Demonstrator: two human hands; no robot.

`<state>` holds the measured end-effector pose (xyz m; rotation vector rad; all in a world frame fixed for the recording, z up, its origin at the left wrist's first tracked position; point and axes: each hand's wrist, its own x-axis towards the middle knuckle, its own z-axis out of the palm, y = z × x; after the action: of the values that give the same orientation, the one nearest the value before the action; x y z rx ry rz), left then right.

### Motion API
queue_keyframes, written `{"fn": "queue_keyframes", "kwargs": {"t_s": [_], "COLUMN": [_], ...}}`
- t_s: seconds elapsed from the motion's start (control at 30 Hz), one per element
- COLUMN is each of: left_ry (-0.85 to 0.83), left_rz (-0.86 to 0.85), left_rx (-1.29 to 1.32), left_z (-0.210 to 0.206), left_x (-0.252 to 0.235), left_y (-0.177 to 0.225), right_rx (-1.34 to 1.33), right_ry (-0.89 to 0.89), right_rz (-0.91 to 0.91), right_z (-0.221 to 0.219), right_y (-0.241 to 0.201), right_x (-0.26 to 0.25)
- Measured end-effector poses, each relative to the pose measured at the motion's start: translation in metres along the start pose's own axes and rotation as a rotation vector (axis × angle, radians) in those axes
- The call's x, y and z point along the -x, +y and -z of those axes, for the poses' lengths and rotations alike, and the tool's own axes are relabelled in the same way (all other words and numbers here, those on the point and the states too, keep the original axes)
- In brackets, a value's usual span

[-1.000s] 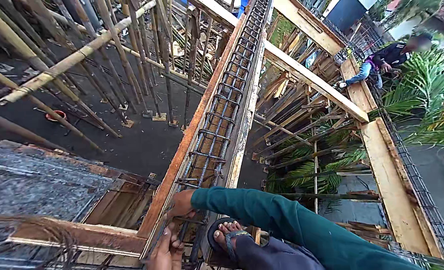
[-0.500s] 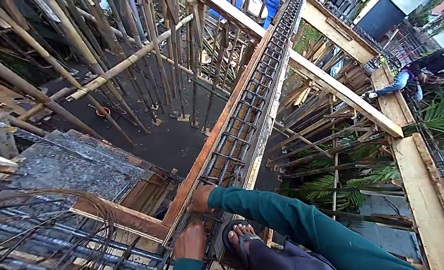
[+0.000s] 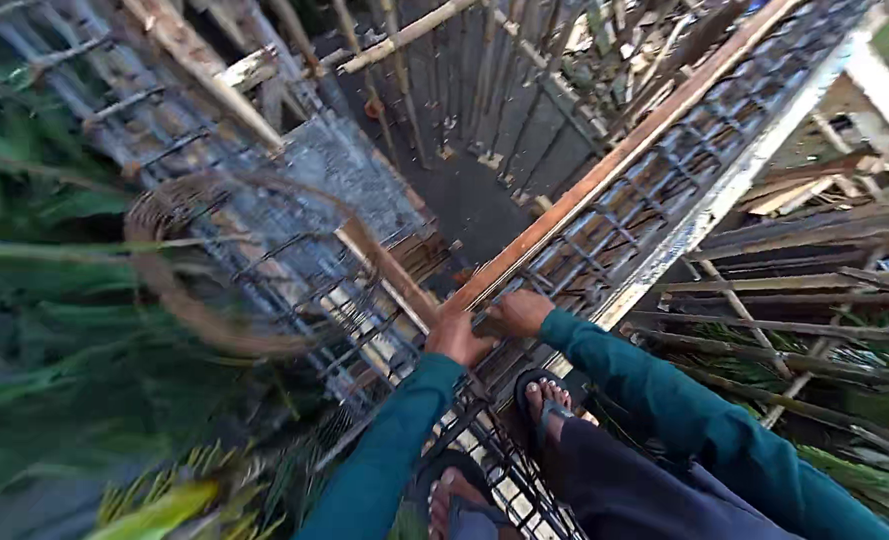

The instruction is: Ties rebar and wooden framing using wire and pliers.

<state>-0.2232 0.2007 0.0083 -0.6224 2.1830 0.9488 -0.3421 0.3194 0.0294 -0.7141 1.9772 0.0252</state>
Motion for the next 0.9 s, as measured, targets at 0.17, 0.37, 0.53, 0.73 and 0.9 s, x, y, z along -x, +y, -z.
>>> {"fn": "queue_keyframes", "kwargs": {"t_s": [0.17,0.37,0.53,0.73,0.9], "left_ry": [-0.177,-0.12,0.042,-0.237,-0.341], "left_rz": [-0.092,-0.139,0.032,0.135,0.253], "left_rx": [-0.083,-0.314,-0.188,0.407,0.932], "left_z": [0.003,0.006,-0.016,-0.024,0.012], "left_x": [-0.032,-0.037,-0.024,-0.051,-0.036], "left_y": [-0.005,-0.002,0.008,-0.011,-0.018], "right_rx": [-0.008,0.142,0.192,0.205,0.169], "right_ry": [0.095,0.053,0.045,0.028,0.012], "right_rz": [-0.005,-0.102,-0.108,-0.097,-0.061], "right_z": [-0.012,-0.004,-0.003,-0.003,-0.003], "right_y": [0.007,-0.008,-0.013,-0.01,-0.004], "right_x": [-0.005,0.004,0.007,0.004,0.002]}}
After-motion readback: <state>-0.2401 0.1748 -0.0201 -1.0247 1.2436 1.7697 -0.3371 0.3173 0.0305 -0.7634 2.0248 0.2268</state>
